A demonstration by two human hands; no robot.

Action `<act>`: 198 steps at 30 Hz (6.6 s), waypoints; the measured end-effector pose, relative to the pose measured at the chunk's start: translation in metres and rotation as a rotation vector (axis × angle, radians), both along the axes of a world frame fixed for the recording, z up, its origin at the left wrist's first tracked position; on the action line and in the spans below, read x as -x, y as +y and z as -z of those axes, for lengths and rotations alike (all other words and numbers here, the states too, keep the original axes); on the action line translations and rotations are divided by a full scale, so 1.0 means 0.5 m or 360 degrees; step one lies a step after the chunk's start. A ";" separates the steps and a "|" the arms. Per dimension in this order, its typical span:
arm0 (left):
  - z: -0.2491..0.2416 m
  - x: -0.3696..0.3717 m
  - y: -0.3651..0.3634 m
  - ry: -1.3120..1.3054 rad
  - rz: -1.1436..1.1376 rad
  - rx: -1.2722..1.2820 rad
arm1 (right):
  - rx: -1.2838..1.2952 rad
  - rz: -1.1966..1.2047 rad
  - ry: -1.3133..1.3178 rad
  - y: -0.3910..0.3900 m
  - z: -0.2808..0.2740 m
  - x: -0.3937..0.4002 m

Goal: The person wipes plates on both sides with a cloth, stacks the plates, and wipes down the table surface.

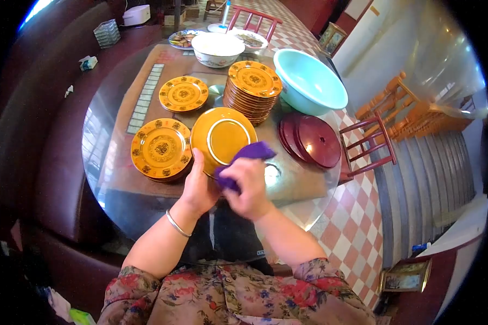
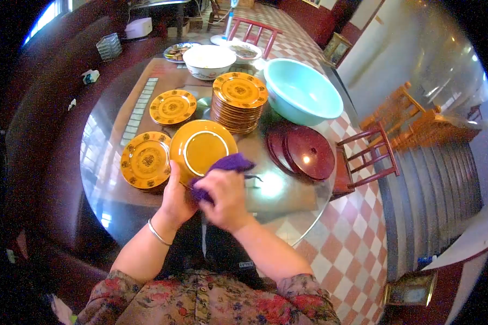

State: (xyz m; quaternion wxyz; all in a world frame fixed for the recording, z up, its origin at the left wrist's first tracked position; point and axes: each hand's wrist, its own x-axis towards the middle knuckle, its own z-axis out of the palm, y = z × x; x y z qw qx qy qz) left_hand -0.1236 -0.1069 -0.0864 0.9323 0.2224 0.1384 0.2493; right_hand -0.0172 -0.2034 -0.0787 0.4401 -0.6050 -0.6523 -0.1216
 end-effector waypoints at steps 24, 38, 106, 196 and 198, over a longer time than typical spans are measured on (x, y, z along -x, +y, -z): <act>-0.012 -0.001 -0.006 0.0087 -0.0033 -0.0064 | -0.0802 0.0161 0.1264 -0.017 -0.015 -0.081; 0.030 -0.019 -0.020 0.0257 0.0007 -0.0432 | 0.0089 0.0056 0.0121 0.011 -0.012 -0.044; 0.010 0.008 0.008 -0.0010 0.0000 -0.0085 | 0.0173 -0.0034 -0.0327 0.007 -0.022 -0.003; 0.041 -0.020 0.001 0.0279 -0.0355 -0.0918 | -0.0036 0.0566 0.0491 0.032 0.093 -0.180; -0.027 -0.004 -0.015 0.0437 -0.0479 -0.0461 | -0.0124 0.0525 0.1157 0.019 0.084 -0.202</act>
